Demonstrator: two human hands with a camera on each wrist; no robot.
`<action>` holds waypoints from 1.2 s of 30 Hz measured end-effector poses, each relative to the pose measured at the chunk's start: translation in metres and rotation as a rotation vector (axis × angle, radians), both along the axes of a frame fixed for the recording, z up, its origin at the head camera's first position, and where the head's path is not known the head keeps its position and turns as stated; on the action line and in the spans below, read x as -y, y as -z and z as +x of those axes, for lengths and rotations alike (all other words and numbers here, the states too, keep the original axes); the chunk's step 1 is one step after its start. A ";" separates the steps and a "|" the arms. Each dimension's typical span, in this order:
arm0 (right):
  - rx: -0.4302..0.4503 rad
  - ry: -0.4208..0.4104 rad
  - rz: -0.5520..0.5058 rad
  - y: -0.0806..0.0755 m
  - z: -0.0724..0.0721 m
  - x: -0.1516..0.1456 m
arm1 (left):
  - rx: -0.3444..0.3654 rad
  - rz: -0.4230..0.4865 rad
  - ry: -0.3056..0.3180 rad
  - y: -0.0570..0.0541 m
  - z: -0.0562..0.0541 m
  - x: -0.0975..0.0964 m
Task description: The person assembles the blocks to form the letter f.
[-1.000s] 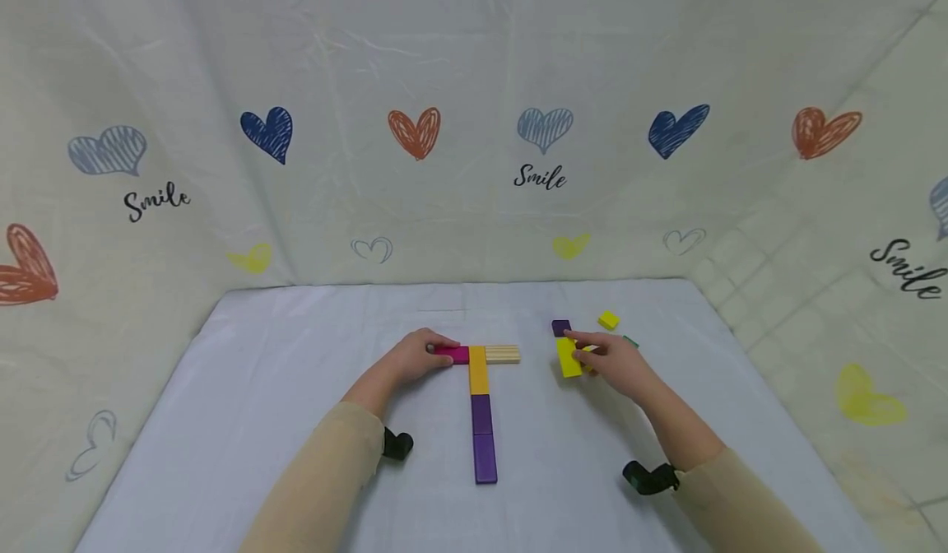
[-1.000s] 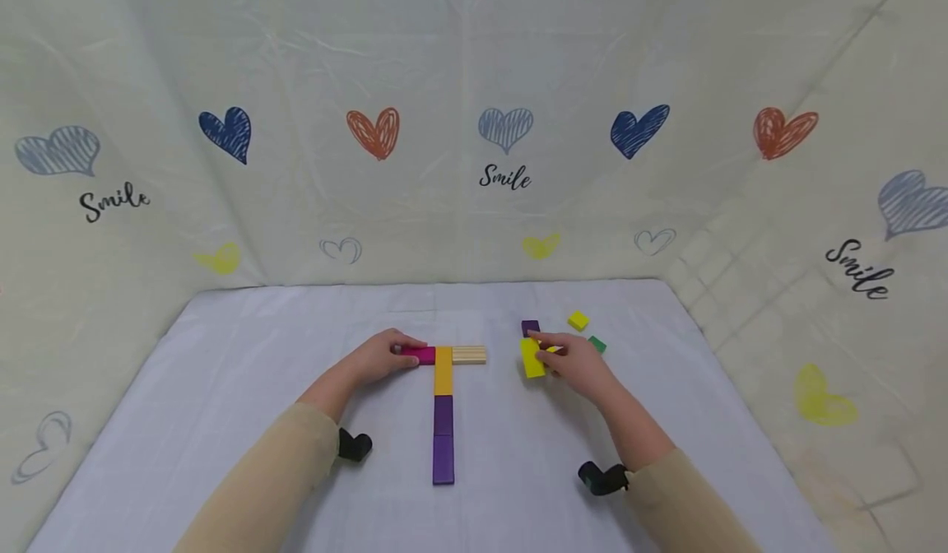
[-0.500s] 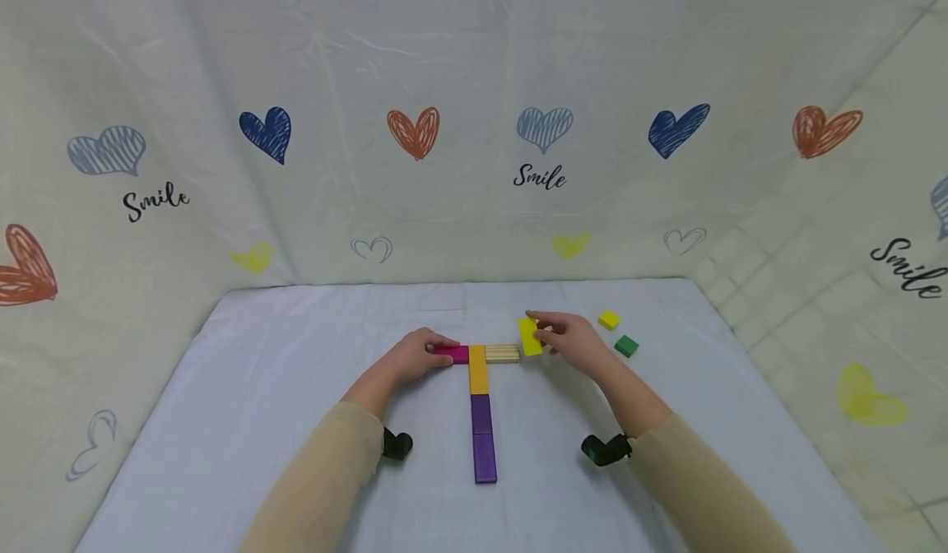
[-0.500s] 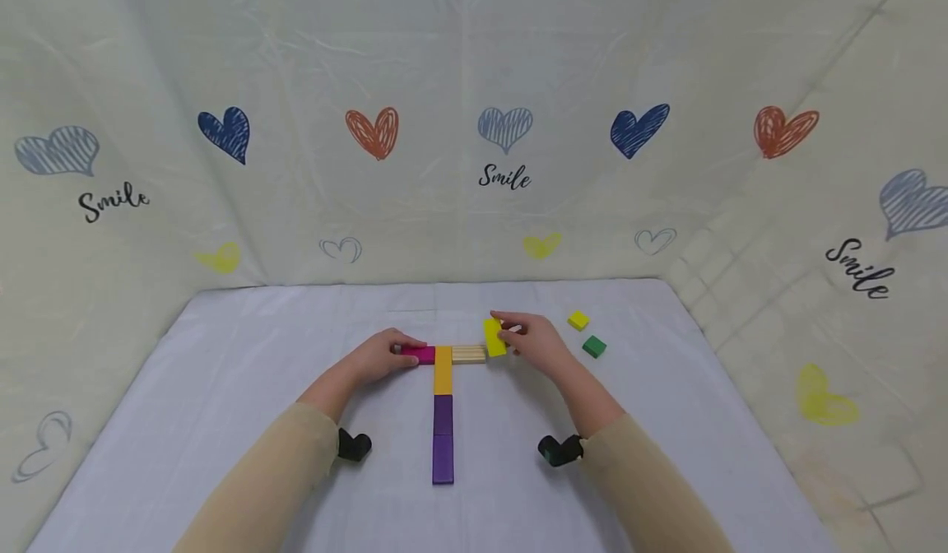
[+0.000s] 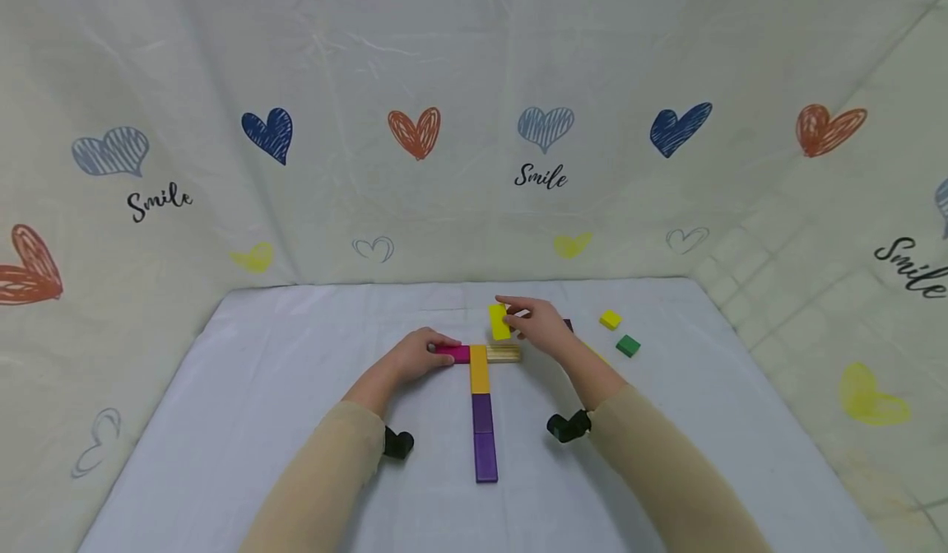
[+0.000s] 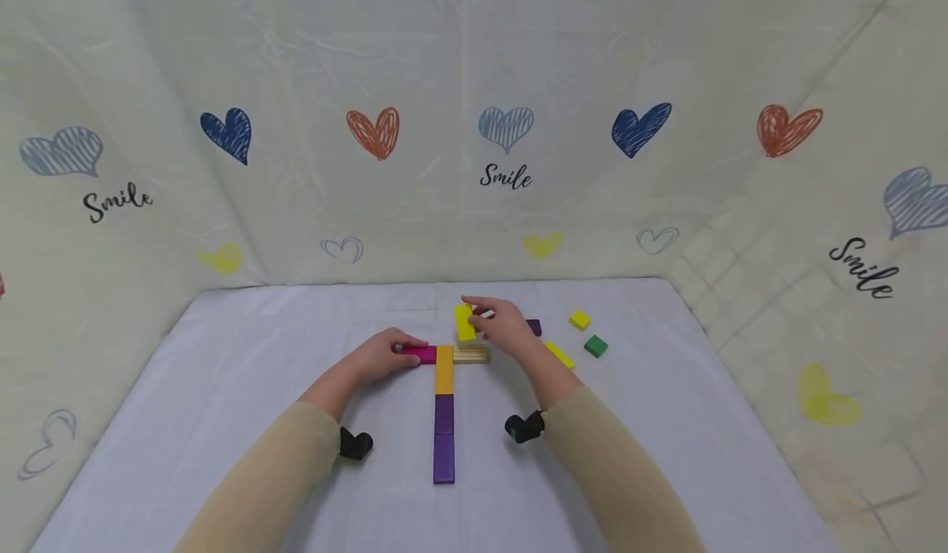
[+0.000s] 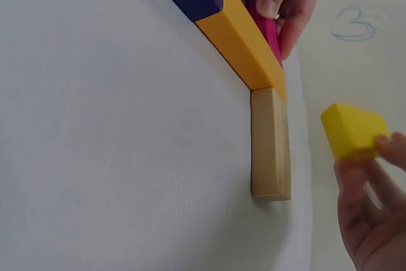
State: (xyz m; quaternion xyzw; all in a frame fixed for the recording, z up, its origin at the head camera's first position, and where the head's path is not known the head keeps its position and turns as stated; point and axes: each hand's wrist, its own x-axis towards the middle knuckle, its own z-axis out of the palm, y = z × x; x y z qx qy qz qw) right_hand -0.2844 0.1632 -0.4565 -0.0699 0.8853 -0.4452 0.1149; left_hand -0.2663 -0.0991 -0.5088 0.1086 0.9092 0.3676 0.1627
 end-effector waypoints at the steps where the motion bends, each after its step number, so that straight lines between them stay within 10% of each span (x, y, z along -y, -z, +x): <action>1: 0.009 0.000 -0.006 0.001 -0.002 0.003 | -0.001 -0.003 0.001 0.000 0.000 0.000; 36: 0.105 -0.038 0.113 0.033 -0.028 0.039 | -0.004 0.025 0.013 0.001 -0.002 0.001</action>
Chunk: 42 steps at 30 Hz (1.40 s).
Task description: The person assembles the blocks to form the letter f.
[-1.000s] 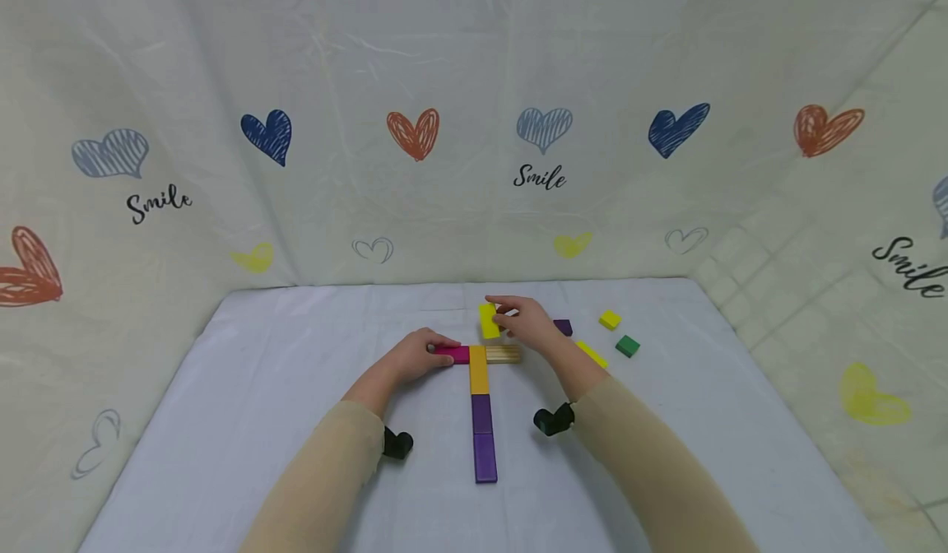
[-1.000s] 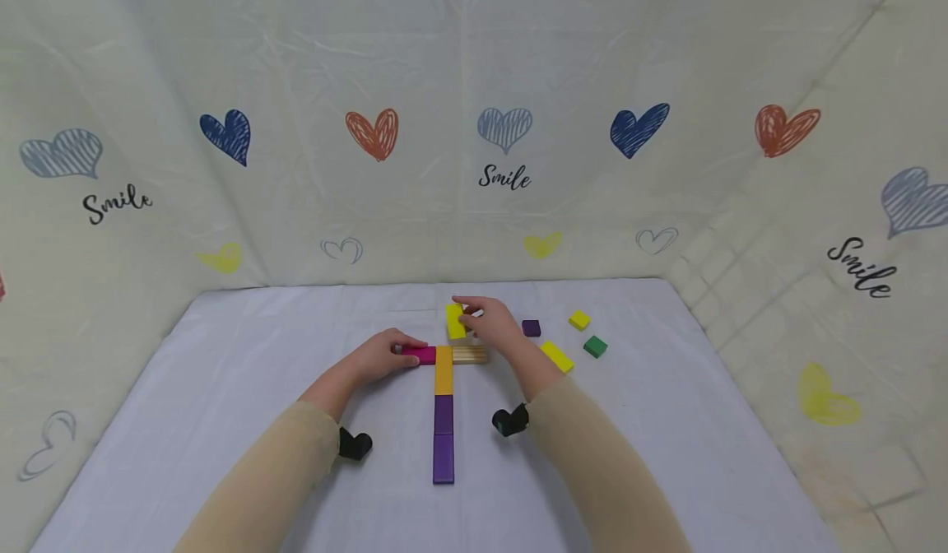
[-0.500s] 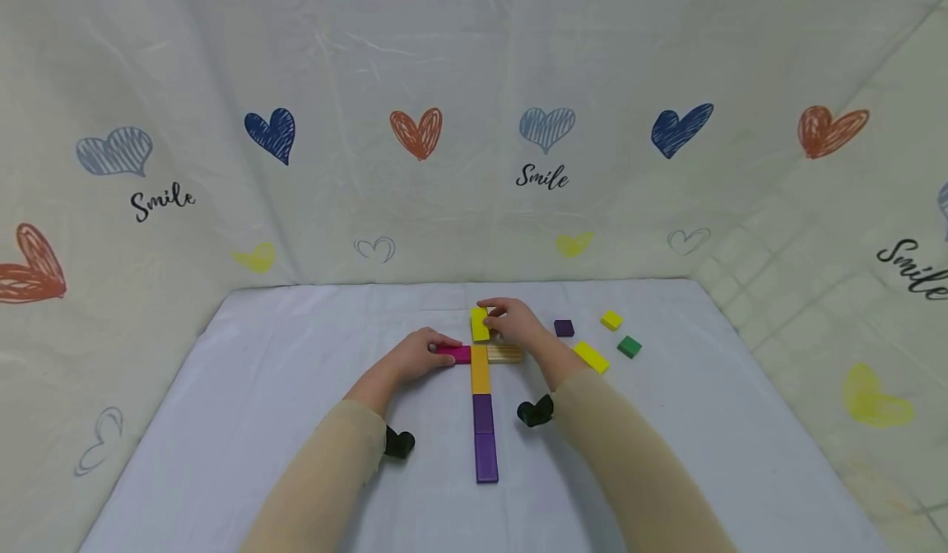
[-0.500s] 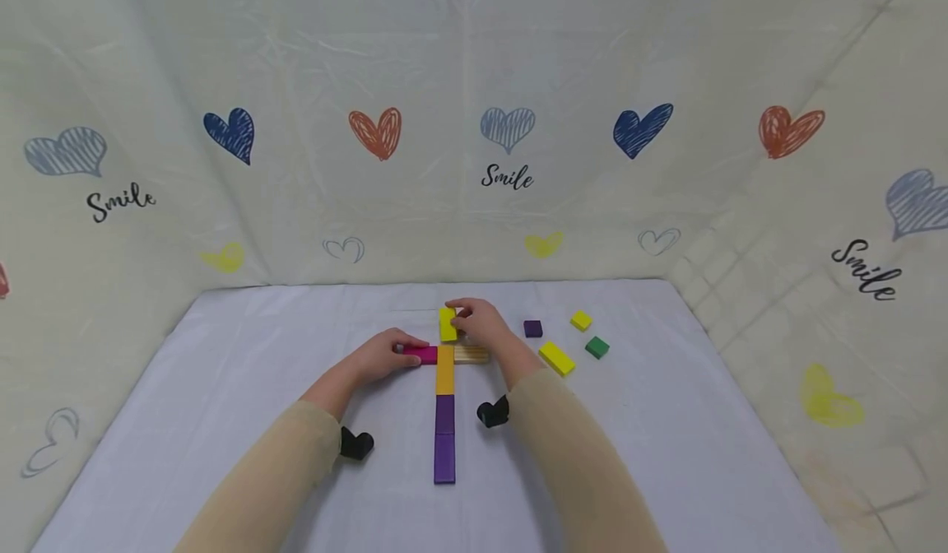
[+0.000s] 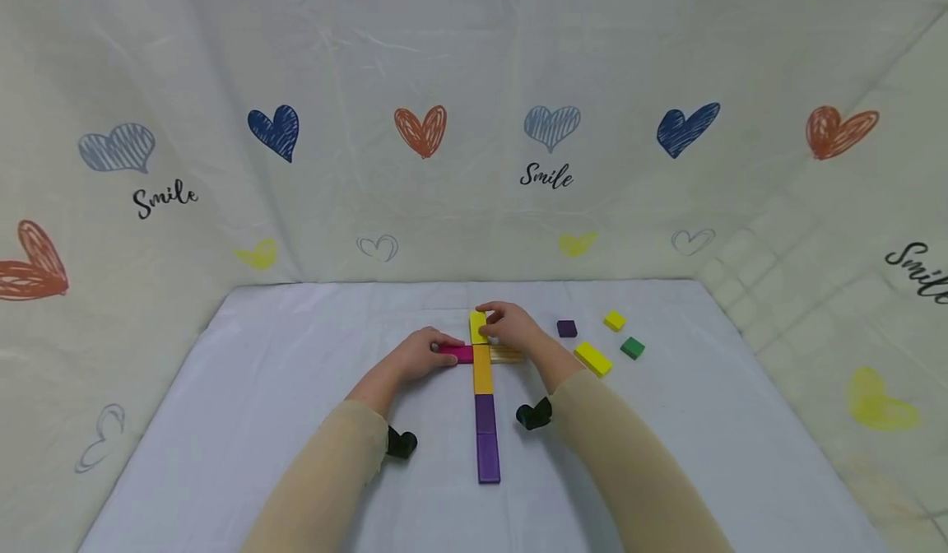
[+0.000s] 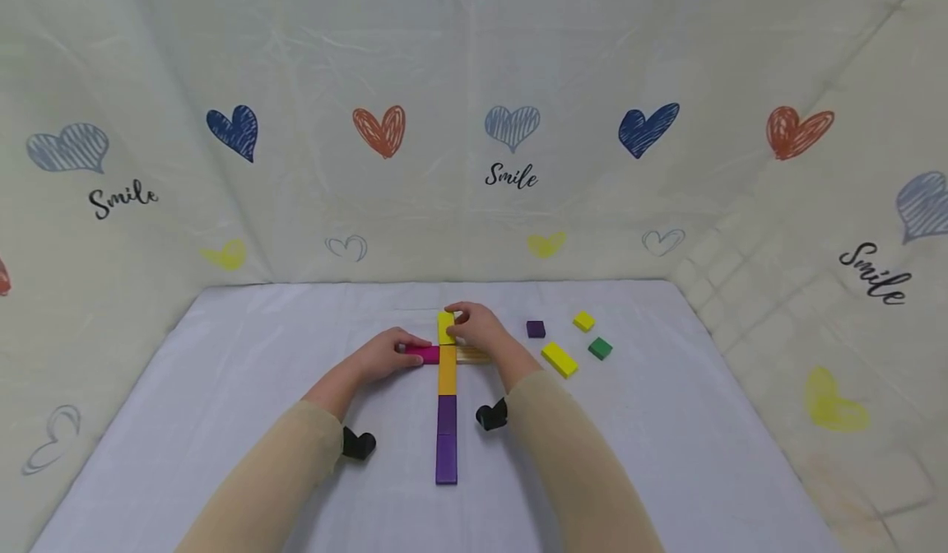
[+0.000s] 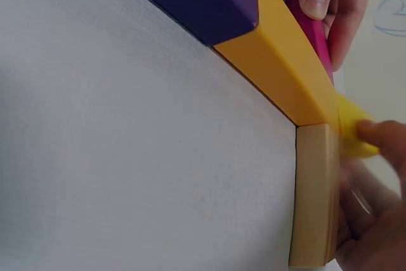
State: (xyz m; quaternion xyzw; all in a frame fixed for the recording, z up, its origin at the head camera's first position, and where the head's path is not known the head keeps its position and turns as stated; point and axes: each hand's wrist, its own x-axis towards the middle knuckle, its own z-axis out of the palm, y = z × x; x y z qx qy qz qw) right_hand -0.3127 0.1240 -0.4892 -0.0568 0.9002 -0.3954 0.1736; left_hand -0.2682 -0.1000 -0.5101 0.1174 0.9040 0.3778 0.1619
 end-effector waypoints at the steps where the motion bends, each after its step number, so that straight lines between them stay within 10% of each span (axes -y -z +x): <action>1: -0.001 0.000 0.006 -0.001 0.000 0.000 | 0.001 0.003 0.000 0.000 0.000 0.000; 42: -0.021 -0.003 0.073 0.007 0.008 -0.002 | -0.001 -0.010 -0.015 -0.002 0.004 -0.002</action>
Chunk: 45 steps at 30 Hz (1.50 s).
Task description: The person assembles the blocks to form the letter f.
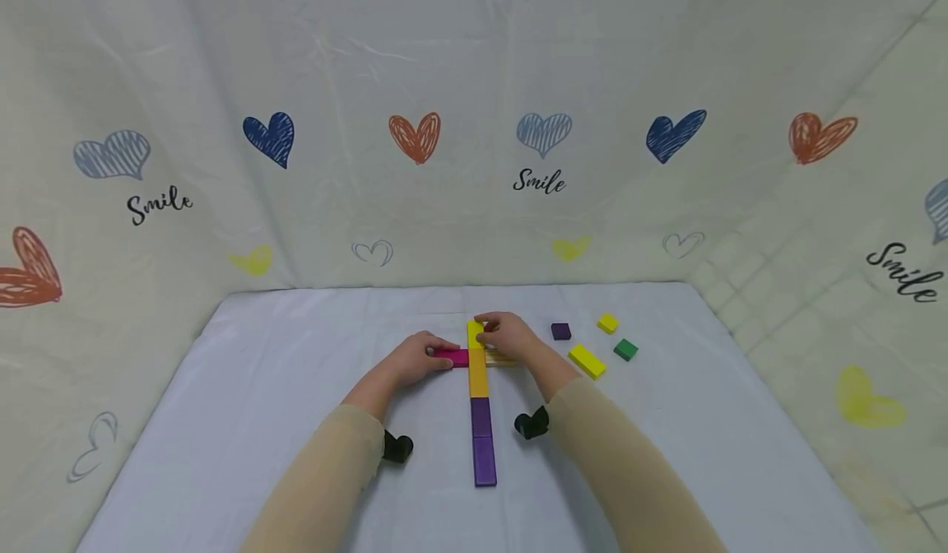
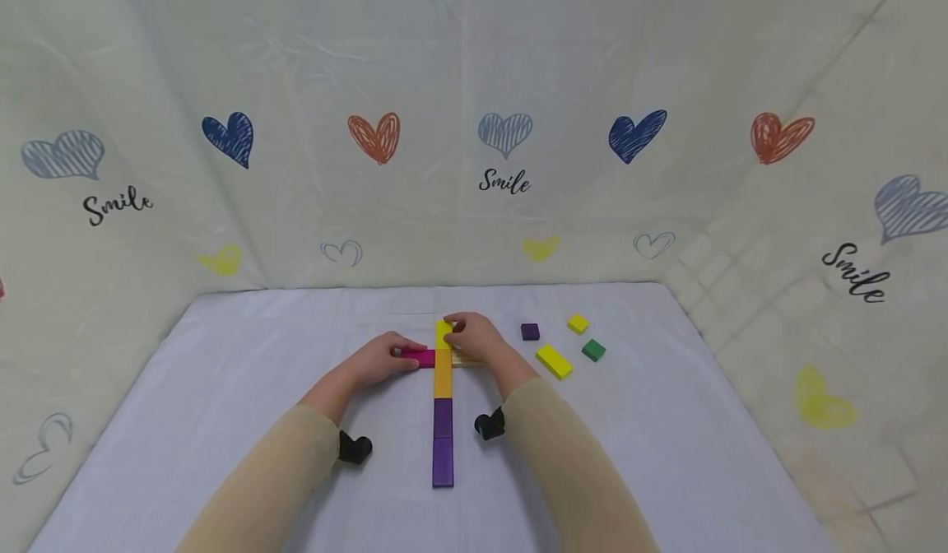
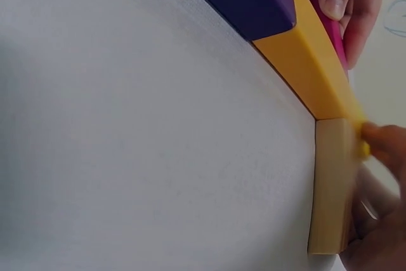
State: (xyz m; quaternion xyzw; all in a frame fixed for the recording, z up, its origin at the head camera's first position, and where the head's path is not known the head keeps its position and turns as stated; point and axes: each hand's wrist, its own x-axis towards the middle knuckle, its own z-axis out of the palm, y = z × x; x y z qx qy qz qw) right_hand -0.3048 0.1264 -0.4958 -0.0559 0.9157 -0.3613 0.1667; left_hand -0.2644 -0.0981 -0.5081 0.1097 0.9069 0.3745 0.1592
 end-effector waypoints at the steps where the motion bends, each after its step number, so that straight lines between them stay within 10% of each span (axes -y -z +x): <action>1: -0.001 0.004 -0.002 0.000 0.000 0.000 | -0.003 0.002 0.000 0.001 0.000 0.000; 45: -0.211 0.088 0.010 -0.026 0.028 -0.028 | 0.009 0.019 -0.007 0.002 0.002 0.000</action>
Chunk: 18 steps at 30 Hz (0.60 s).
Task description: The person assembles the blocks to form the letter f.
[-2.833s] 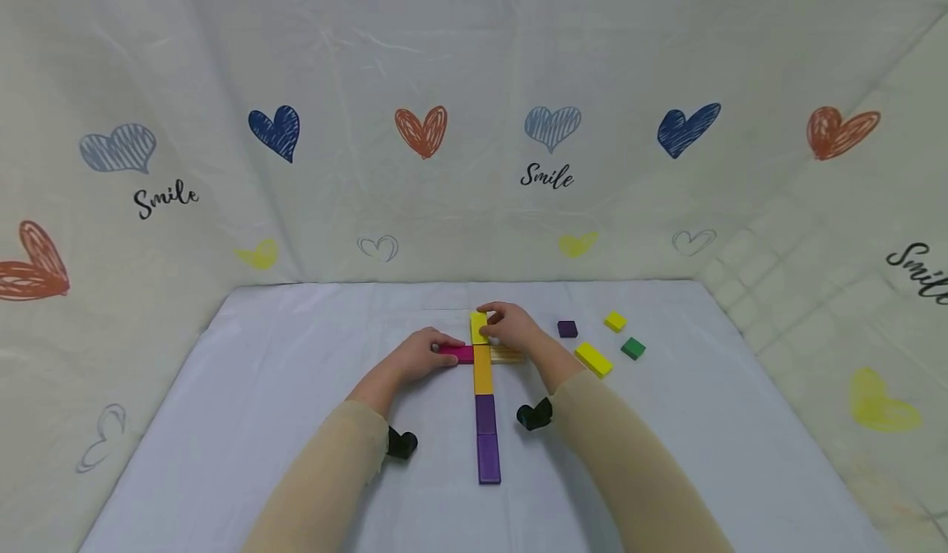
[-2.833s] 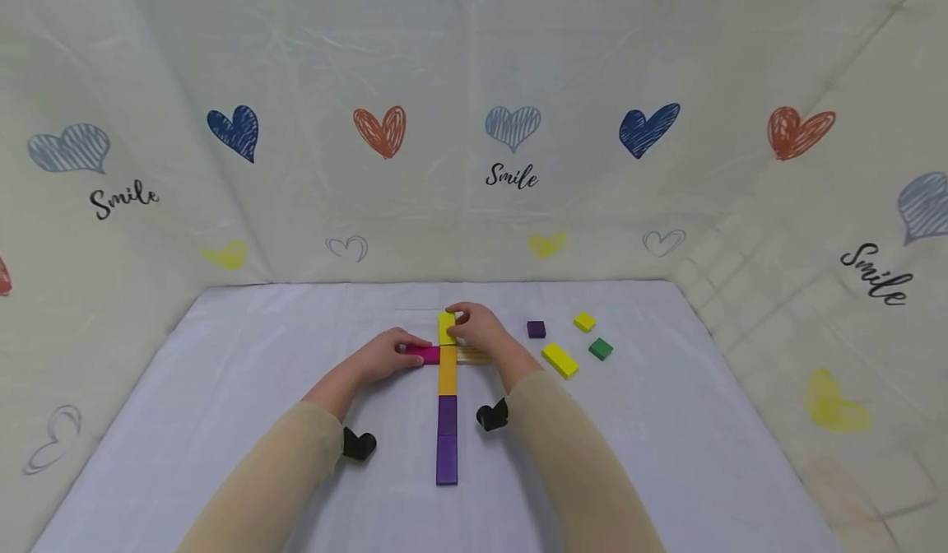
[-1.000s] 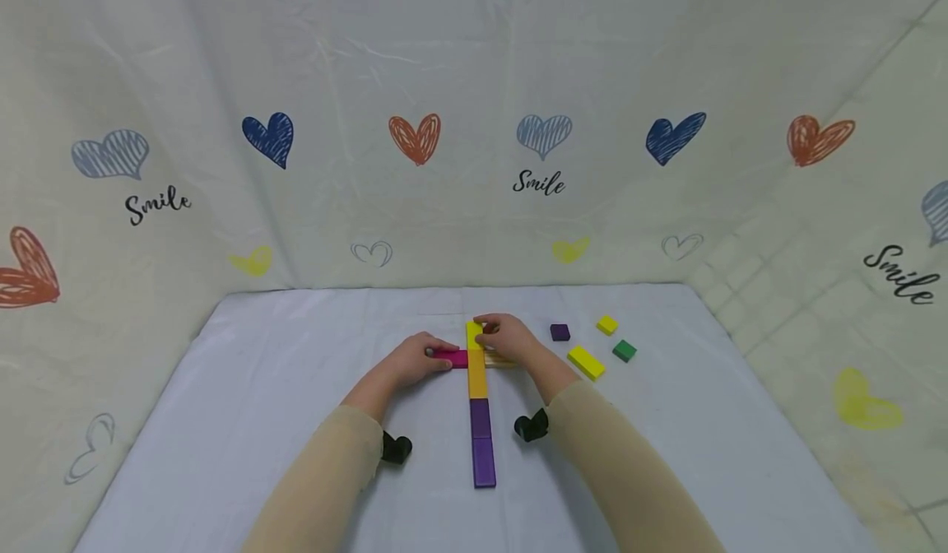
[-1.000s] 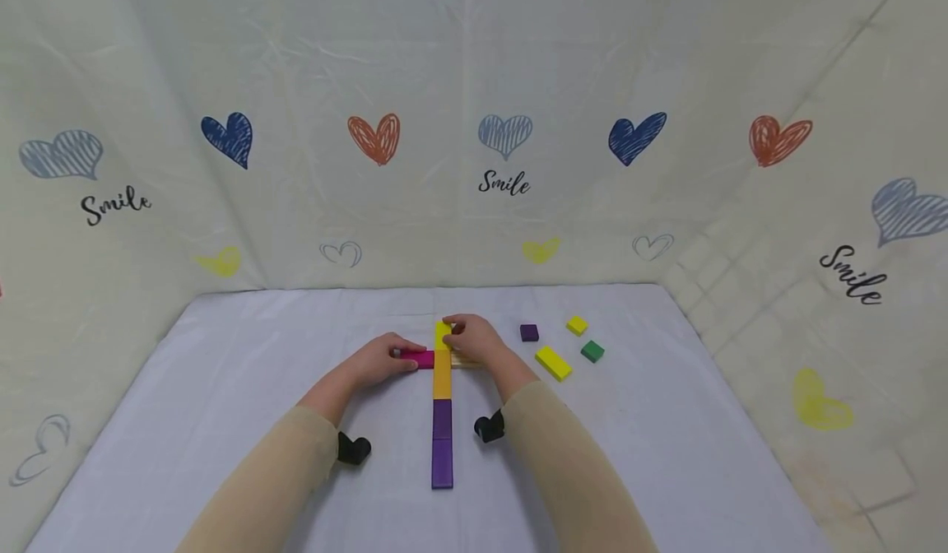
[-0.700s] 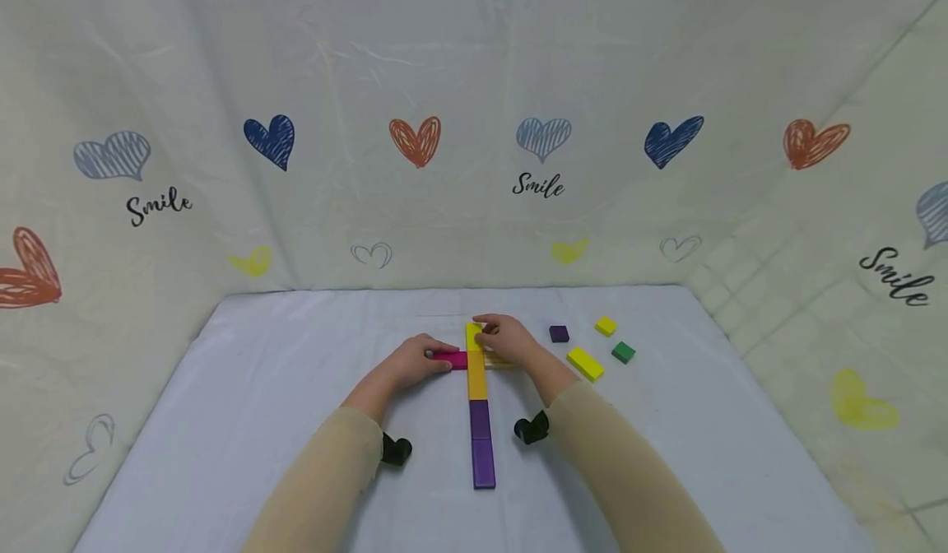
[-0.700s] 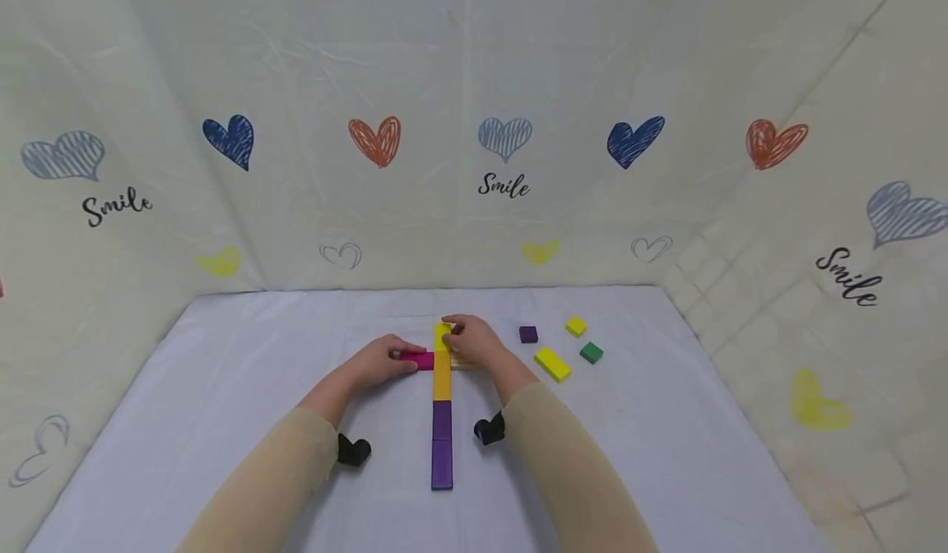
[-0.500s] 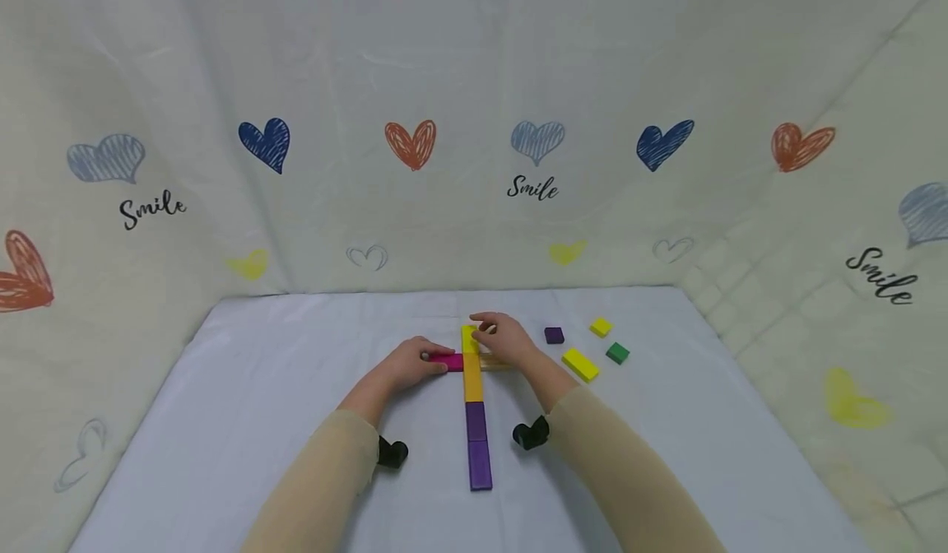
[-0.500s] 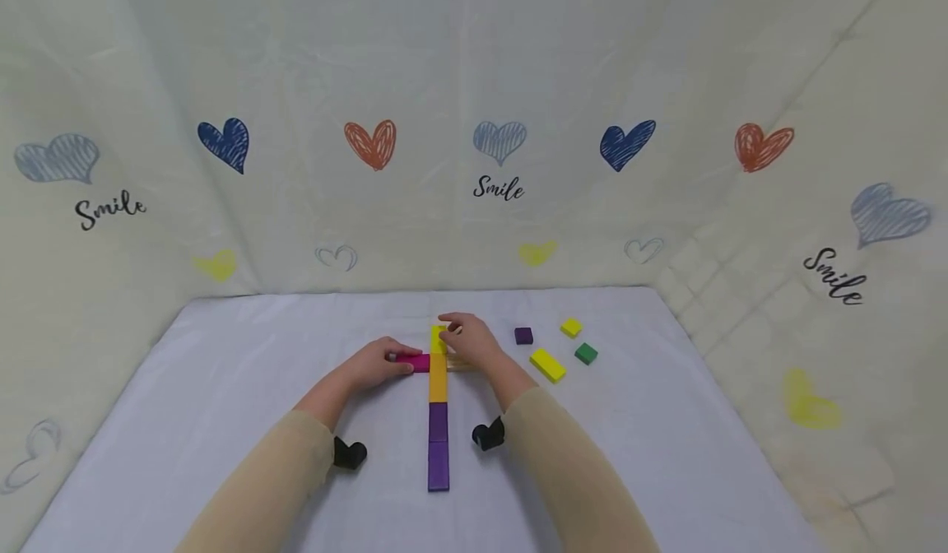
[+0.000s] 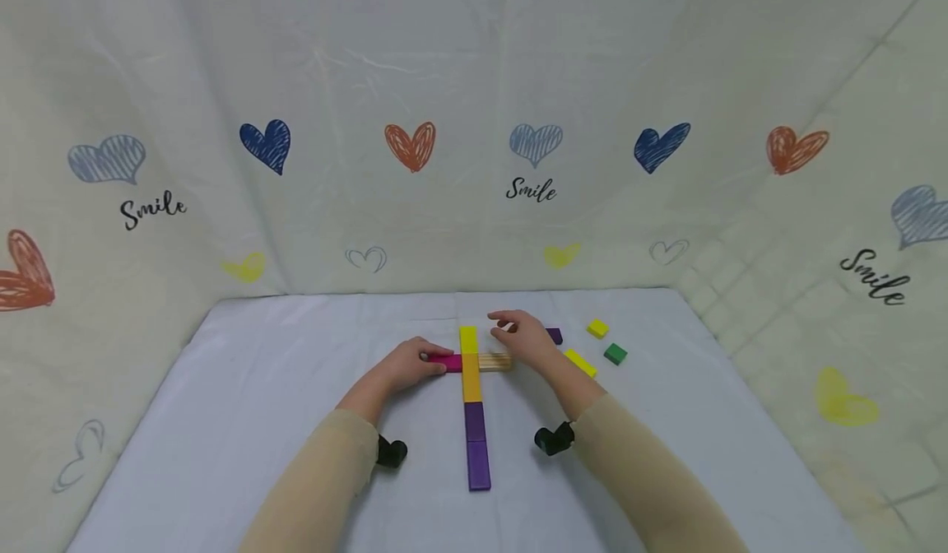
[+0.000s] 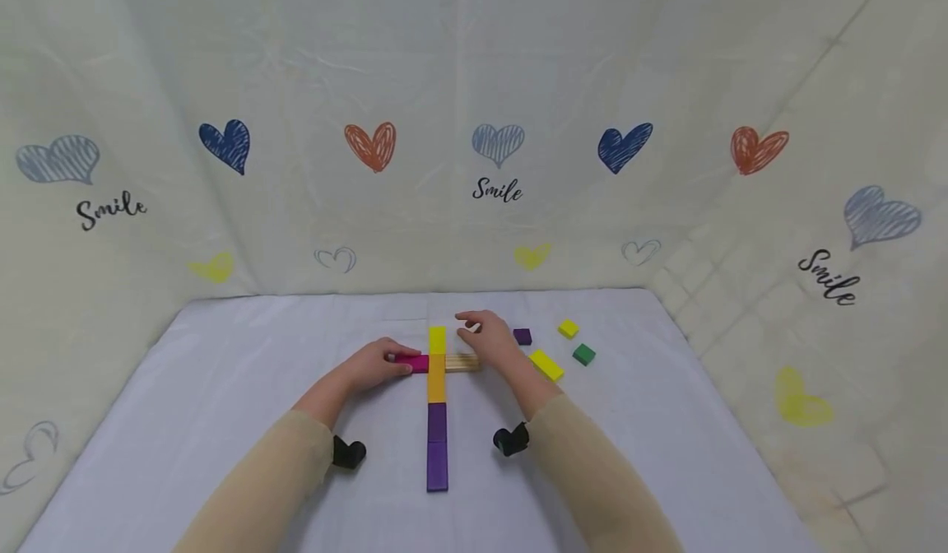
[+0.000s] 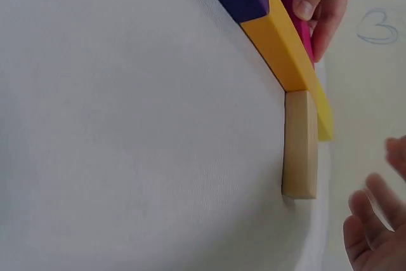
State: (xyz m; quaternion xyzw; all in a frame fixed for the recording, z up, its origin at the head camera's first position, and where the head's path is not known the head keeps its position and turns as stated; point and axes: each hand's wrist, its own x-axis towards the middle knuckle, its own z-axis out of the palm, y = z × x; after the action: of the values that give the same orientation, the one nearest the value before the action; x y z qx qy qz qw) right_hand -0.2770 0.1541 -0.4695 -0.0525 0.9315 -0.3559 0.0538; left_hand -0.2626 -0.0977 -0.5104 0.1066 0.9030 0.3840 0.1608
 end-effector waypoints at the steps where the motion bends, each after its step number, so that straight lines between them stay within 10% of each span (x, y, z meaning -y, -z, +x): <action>1: -0.001 0.000 0.003 -0.002 0.001 -0.003 | 0.003 0.004 -0.002 0.000 0.000 0.000; 18: 0.017 0.000 0.089 -0.014 0.031 -0.102 | 0.008 0.005 -0.009 -0.002 -0.002 0.002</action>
State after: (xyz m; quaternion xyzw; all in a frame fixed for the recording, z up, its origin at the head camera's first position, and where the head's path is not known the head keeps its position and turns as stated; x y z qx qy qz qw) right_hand -0.2460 0.2561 -0.4553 -0.0469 0.9460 -0.3144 0.0640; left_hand -0.2642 -0.0994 -0.5084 0.1013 0.9019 0.3872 0.1625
